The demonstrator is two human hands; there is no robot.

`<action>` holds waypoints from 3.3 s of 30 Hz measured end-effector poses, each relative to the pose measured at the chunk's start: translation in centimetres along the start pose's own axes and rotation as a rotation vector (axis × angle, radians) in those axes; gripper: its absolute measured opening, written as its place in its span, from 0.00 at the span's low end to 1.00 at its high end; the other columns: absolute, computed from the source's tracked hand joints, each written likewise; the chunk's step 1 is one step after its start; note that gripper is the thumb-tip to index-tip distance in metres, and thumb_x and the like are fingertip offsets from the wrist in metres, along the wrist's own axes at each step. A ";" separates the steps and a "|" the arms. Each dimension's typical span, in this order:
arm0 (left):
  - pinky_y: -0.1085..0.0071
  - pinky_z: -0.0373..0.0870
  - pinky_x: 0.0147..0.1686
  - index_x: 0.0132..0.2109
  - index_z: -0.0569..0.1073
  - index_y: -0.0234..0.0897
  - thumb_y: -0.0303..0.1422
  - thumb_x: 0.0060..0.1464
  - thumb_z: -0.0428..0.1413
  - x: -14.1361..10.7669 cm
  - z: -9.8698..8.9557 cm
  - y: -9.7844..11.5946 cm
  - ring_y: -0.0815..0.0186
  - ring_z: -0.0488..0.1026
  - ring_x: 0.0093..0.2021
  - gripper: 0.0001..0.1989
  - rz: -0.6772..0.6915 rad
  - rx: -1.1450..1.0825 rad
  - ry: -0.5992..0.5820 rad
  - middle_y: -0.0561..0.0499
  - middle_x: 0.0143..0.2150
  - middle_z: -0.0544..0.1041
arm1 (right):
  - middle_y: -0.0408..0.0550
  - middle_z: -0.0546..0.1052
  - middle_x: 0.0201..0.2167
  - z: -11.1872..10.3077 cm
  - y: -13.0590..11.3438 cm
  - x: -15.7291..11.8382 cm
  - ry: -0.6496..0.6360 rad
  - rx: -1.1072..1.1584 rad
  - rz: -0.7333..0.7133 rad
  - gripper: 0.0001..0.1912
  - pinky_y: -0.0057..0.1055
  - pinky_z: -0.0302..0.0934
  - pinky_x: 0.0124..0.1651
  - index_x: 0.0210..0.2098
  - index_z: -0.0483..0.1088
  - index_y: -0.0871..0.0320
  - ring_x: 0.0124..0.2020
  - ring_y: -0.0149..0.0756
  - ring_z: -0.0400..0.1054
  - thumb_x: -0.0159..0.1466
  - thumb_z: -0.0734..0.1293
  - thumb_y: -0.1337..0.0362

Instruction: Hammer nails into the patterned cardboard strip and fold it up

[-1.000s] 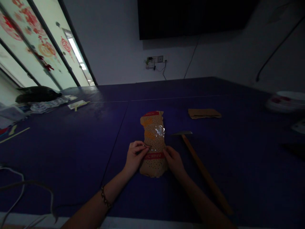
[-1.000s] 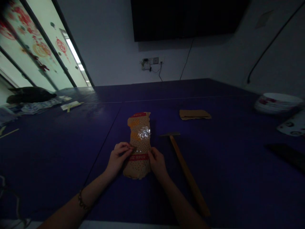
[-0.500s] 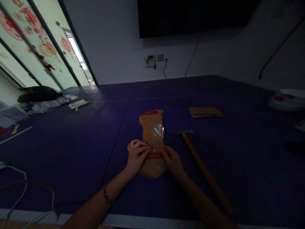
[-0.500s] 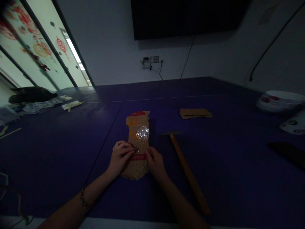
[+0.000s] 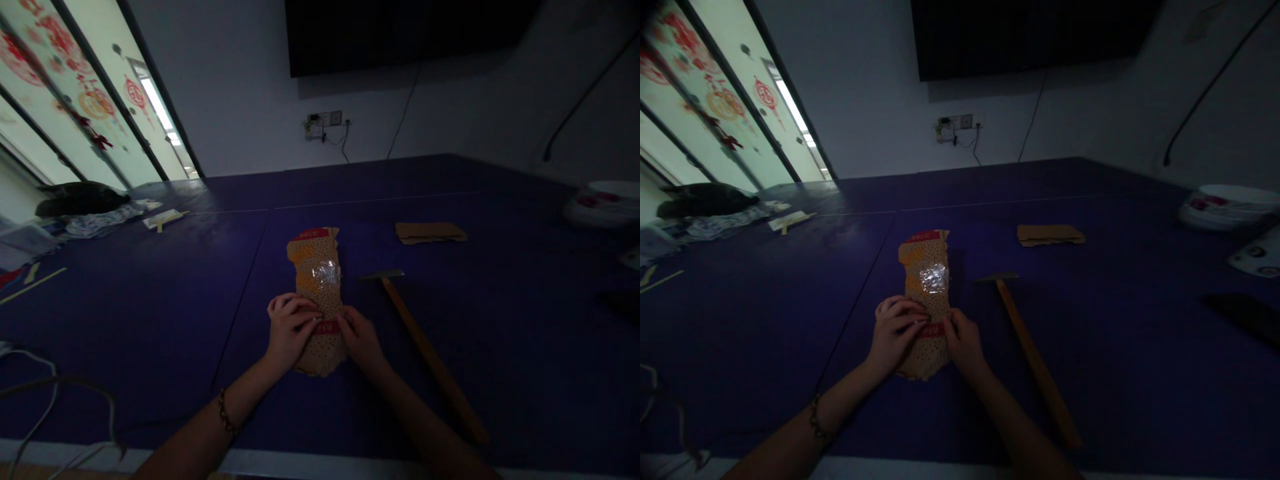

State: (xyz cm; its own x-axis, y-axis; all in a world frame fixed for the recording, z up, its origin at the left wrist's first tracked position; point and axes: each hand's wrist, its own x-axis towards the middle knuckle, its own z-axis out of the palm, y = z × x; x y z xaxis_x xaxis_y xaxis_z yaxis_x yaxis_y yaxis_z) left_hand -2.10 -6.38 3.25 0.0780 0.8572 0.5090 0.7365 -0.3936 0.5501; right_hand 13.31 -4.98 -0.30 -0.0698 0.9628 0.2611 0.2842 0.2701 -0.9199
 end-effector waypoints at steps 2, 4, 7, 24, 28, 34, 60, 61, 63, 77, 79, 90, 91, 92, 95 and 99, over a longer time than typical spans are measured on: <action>0.57 0.51 0.47 0.28 0.77 0.48 0.34 0.45 0.57 0.1 0.2 0.0 0.59 0.60 0.47 0.04 -0.017 0.004 0.015 0.53 0.38 0.75 | 0.41 0.67 0.19 0.0 -0.3 -0.1 -0.012 -0.003 -0.001 0.08 0.27 0.54 0.26 0.25 0.62 0.56 0.22 0.32 0.61 0.57 0.56 0.61; 0.57 0.52 0.47 0.28 0.77 0.47 0.34 0.44 0.57 0.2 0.2 0.0 0.58 0.59 0.48 0.03 -0.034 0.008 0.021 0.53 0.40 0.74 | 0.42 0.68 0.21 0.0 -0.5 -0.1 -0.029 0.007 0.001 0.08 0.27 0.54 0.27 0.26 0.62 0.56 0.23 0.33 0.62 0.57 0.55 0.62; 0.57 0.54 0.47 0.28 0.77 0.47 0.33 0.44 0.58 0.2 0.2 -0.1 0.58 0.57 0.49 0.03 -0.039 0.000 0.022 0.52 0.41 0.73 | 0.43 0.69 0.22 -0.1 -0.7 -0.2 -0.049 0.031 0.011 0.08 0.28 0.54 0.27 0.27 0.62 0.57 0.24 0.33 0.64 0.57 0.55 0.61; 0.56 0.55 0.47 0.29 0.76 0.47 0.31 0.44 0.58 0.2 0.4 -0.6 0.60 0.58 0.48 0.04 -0.030 -0.044 0.016 0.53 0.42 0.72 | 0.44 0.69 0.22 0.0 -0.5 -0.2 -0.050 0.001 0.005 0.09 0.28 0.55 0.27 0.27 0.62 0.58 0.24 0.34 0.64 0.57 0.55 0.61; 0.56 0.55 0.47 0.29 0.76 0.47 0.31 0.44 0.58 0.2 0.5 -0.7 0.60 0.57 0.48 0.05 -0.016 -0.043 0.032 0.53 0.42 0.72 | 0.45 0.69 0.23 0.1 -0.3 -0.2 -0.068 -0.002 0.023 0.10 0.29 0.55 0.28 0.28 0.62 0.58 0.25 0.35 0.64 0.57 0.54 0.60; 0.56 0.55 0.47 0.29 0.76 0.47 0.31 0.44 0.58 0.3 0.4 -0.6 0.60 0.58 0.48 0.04 -0.011 -0.037 0.013 0.54 0.42 0.72 | 0.45 0.70 0.23 0.0 -0.5 -0.2 -0.073 -0.002 0.006 0.09 0.29 0.55 0.28 0.28 0.62 0.58 0.26 0.35 0.65 0.57 0.54 0.61; 0.57 0.52 0.46 0.32 0.76 0.48 0.33 0.48 0.55 0.0 0.3 -0.4 0.60 0.56 0.48 0.05 0.047 0.069 -0.024 0.53 0.41 0.71 | 0.43 0.67 0.21 0.1 -0.9 -0.3 -0.073 -0.019 0.007 0.09 0.28 0.54 0.27 0.26 0.60 0.57 0.23 0.33 0.63 0.56 0.54 0.61; 0.57 0.52 0.47 0.32 0.76 0.48 0.33 0.48 0.55 0.0 0.3 -0.4 0.60 0.56 0.48 0.05 0.058 0.076 -0.021 0.54 0.42 0.71 | 0.43 0.68 0.21 0.1 -0.9 -0.3 -0.073 -0.016 0.007 0.09 0.27 0.54 0.27 0.26 0.60 0.57 0.23 0.33 0.63 0.57 0.54 0.61; 0.57 0.51 0.47 0.32 0.76 0.48 0.33 0.48 0.55 -0.1 0.3 -0.5 0.60 0.56 0.49 0.06 0.078 0.087 -0.010 0.54 0.42 0.71 | 0.43 0.68 0.21 0.1 -0.7 -0.3 -0.065 -0.027 0.005 0.08 0.27 0.54 0.27 0.26 0.60 0.58 0.23 0.33 0.63 0.57 0.54 0.61; 0.57 0.51 0.48 0.32 0.76 0.48 0.34 0.48 0.55 -0.1 0.4 -0.5 0.60 0.58 0.48 0.05 0.062 0.067 -0.052 0.53 0.41 0.71 | 0.42 0.68 0.20 0.2 -0.7 -0.3 -0.027 -0.060 -0.024 0.07 0.27 0.54 0.26 0.24 0.59 0.56 0.23 0.32 0.62 0.56 0.55 0.63; 0.57 0.52 0.48 0.32 0.76 0.47 0.34 0.48 0.54 -0.2 0.4 -0.5 0.61 0.59 0.48 0.05 0.082 0.060 -0.052 0.53 0.41 0.71 | 0.42 0.67 0.20 0.2 -0.6 -0.3 -0.034 -0.074 -0.025 0.07 0.27 0.54 0.26 0.24 0.59 0.56 0.23 0.32 0.62 0.56 0.54 0.62; 0.62 0.58 0.46 0.32 0.75 0.43 0.31 0.50 0.53 0.0 0.4 -1.0 0.63 0.62 0.44 0.06 0.084 -0.071 -0.040 0.51 0.37 0.72 | 0.44 0.68 0.22 0.2 -0.6 -0.3 -0.052 -0.058 -0.007 0.07 0.28 0.55 0.28 0.26 0.60 0.56 0.25 0.33 0.63 0.57 0.54 0.62; 0.62 0.58 0.46 0.32 0.75 0.43 0.31 0.49 0.54 -0.1 0.4 -0.9 0.63 0.62 0.44 0.06 0.084 -0.067 -0.044 0.52 0.38 0.73 | 0.44 0.69 0.22 0.2 -0.6 -0.3 -0.050 -0.052 -0.011 0.07 0.28 0.55 0.28 0.26 0.60 0.56 0.25 0.33 0.63 0.57 0.54 0.62; 0.62 0.58 0.46 0.32 0.75 0.43 0.31 0.49 0.54 -0.1 0.4 -0.9 0.63 0.62 0.44 0.06 0.083 -0.063 -0.049 0.52 0.38 0.73 | 0.44 0.69 0.22 0.2 -0.6 -0.3 -0.047 -0.047 -0.014 0.07 0.28 0.55 0.28 0.26 0.60 0.56 0.25 0.33 0.63 0.57 0.54 0.63; 0.61 0.57 0.46 0.33 0.75 0.43 0.31 0.50 0.53 -0.1 0.4 -0.7 0.63 0.62 0.45 0.06 0.075 -0.054 -0.060 0.52 0.38 0.73 | 0.43 0.68 0.21 0.2 -0.6 -0.3 -0.042 -0.046 -0.010 0.07 0.28 0.54 0.28 0.26 0.60 0.56 0.24 0.33 0.63 0.57 0.54 0.63; 0.61 0.57 0.46 0.32 0.75 0.43 0.31 0.50 0.53 0.0 0.3 -0.6 0.63 0.62 0.44 0.06 0.069 -0.042 -0.066 0.52 0.37 0.73 | 0.42 0.68 0.20 0.2 -0.6 -0.3 -0.014 -0.062 -0.027 0.07 0.27 0.54 0.27 0.24 0.59 0.56 0.23 0.32 0.63 0.56 0.55 0.63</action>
State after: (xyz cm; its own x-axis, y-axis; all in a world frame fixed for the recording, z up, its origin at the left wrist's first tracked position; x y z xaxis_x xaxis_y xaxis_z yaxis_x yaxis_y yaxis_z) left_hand -2.37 -6.08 2.72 0.1729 0.8468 0.5031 0.6990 -0.4653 0.5430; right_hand 12.96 -5.42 0.08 -0.0916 0.9554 0.2808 0.3406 0.2951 -0.8927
